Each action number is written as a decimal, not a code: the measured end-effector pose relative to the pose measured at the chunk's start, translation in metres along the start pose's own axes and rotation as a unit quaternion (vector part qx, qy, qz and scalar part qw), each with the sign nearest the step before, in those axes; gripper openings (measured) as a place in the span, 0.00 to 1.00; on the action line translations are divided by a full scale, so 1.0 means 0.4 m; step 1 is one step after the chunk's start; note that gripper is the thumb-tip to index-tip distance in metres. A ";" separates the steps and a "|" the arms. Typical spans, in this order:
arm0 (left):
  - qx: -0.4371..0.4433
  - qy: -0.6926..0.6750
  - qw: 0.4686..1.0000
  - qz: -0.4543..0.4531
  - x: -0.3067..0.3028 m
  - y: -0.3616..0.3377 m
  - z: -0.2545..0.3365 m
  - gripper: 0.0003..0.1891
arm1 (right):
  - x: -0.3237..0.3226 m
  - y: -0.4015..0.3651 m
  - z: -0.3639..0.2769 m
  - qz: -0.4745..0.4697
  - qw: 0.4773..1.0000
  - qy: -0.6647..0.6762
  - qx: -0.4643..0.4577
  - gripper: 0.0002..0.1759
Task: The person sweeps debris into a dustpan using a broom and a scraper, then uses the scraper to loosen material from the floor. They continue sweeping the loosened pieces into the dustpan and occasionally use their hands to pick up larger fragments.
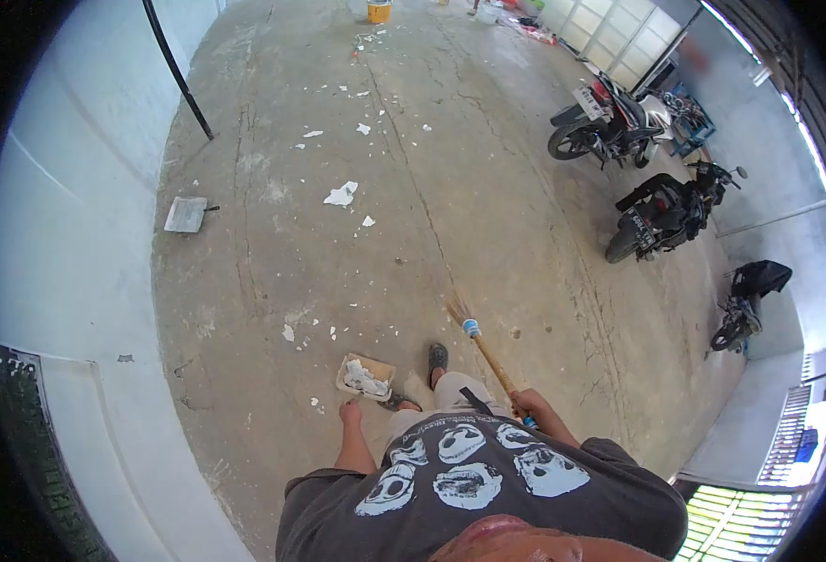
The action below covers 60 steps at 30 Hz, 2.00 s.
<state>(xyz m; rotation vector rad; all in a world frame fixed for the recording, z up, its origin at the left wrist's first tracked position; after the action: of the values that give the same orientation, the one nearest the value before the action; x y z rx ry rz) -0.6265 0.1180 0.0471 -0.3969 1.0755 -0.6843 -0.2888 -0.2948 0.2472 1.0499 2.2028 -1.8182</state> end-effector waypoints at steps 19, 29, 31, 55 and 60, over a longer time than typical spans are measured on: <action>-0.257 -0.317 0.912 0.031 0.010 -0.033 -0.152 0.19 | -0.042 0.160 -0.599 -0.029 0.993 0.060 -0.102 0.18; -0.220 -0.347 0.912 -0.009 0.010 0.003 -0.049 0.11 | -0.003 0.269 -0.818 0.001 0.955 -0.208 -0.214 0.23; -0.213 -0.353 0.911 -0.001 0.025 0.013 -0.043 0.11 | 0.048 0.233 -0.804 -0.010 0.860 -0.376 -0.344 0.23; -0.184 -0.342 0.921 -0.022 0.019 0.001 -0.068 0.14 | 0.190 0.017 -0.503 -0.330 0.904 -0.220 -0.162 0.21; -0.199 -0.292 0.935 -0.035 -0.003 -0.029 -0.144 0.15 | 0.238 -0.112 -0.580 -0.417 0.889 0.141 -0.126 0.20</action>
<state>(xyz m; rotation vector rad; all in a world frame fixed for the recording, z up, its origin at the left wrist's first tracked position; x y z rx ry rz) -0.6823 0.1119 0.0299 -0.9293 0.6220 -0.3623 -0.3071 -0.0470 0.3041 0.3154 3.3083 -1.5658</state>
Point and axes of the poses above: each hand's wrist, its own y-axis towards the middle knuckle, its own x-axis out of the palm, z = x × y, the point moved 9 cm from there along y, towards the middle knuckle, and after that the axes turned 7 degrees about y, right-handed, at the moved point
